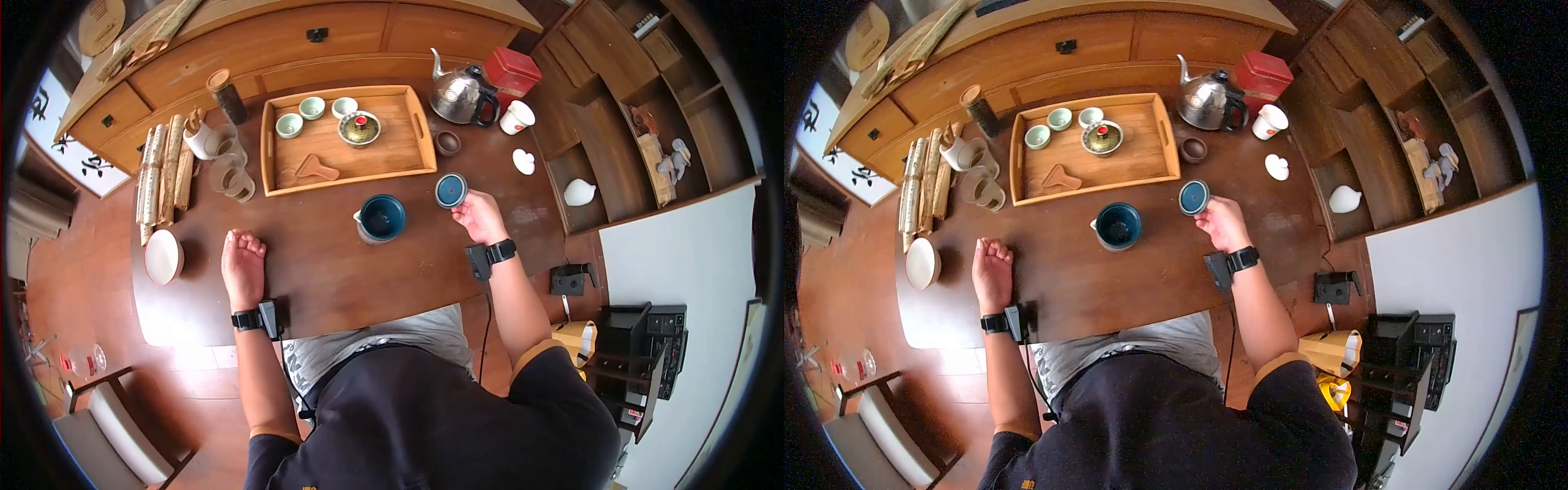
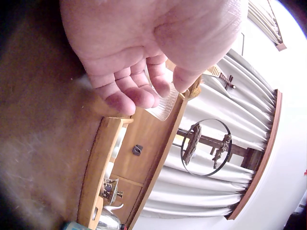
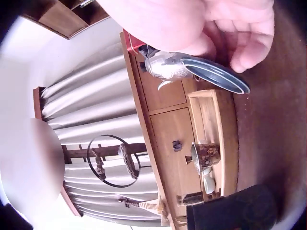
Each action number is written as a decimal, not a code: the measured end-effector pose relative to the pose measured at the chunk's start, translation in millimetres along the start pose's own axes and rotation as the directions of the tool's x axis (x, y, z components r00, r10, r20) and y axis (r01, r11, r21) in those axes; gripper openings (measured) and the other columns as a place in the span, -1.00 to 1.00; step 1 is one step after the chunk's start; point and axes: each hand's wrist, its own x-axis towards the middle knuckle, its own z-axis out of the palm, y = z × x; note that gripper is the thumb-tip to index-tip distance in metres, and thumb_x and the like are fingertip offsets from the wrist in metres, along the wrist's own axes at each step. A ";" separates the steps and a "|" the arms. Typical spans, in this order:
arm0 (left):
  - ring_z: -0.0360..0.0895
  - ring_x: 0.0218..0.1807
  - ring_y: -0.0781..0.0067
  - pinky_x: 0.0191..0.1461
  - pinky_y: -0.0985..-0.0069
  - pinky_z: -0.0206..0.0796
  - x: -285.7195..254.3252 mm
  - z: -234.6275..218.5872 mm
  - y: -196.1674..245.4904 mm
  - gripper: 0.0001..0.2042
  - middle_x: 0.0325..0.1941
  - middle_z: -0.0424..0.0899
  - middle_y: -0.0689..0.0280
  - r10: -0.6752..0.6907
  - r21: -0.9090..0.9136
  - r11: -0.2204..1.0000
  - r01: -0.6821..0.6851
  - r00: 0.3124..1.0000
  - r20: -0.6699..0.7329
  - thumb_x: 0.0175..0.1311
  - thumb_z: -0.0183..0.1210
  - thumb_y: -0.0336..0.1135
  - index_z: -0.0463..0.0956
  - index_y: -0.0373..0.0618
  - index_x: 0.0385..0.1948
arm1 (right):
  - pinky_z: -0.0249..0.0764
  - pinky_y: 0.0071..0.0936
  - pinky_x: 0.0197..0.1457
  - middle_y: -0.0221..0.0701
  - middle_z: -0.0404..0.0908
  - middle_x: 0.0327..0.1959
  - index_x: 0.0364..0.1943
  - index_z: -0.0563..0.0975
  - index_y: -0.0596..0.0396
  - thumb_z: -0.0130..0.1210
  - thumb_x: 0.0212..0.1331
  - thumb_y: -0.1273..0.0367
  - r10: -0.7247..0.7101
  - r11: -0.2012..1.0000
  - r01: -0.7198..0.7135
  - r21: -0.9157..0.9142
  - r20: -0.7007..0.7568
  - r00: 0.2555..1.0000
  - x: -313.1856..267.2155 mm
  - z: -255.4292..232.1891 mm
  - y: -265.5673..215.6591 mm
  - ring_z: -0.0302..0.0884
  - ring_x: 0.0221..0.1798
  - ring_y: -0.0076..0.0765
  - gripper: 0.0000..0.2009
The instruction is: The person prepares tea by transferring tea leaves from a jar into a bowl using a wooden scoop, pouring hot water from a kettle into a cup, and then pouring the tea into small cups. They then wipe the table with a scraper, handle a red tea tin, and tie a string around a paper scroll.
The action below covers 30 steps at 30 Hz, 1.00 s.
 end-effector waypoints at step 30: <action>0.41 -0.20 0.55 -0.05 0.46 0.27 0.0 -0.8 -1.1 -0.83 -0.21 0.54 0.42 0.004 0.009 1.000 -0.004 1.000 0.006 0.63 0.06 -0.14 0.50 0.00 -0.11 | 0.70 -0.45 -0.14 -0.27 0.78 -0.17 0.01 0.62 0.17 0.19 0.40 0.43 0.049 0.986 -0.052 -0.156 -0.023 0.999 26.4 -49.2 -28.1 0.76 -0.20 -0.34 -0.81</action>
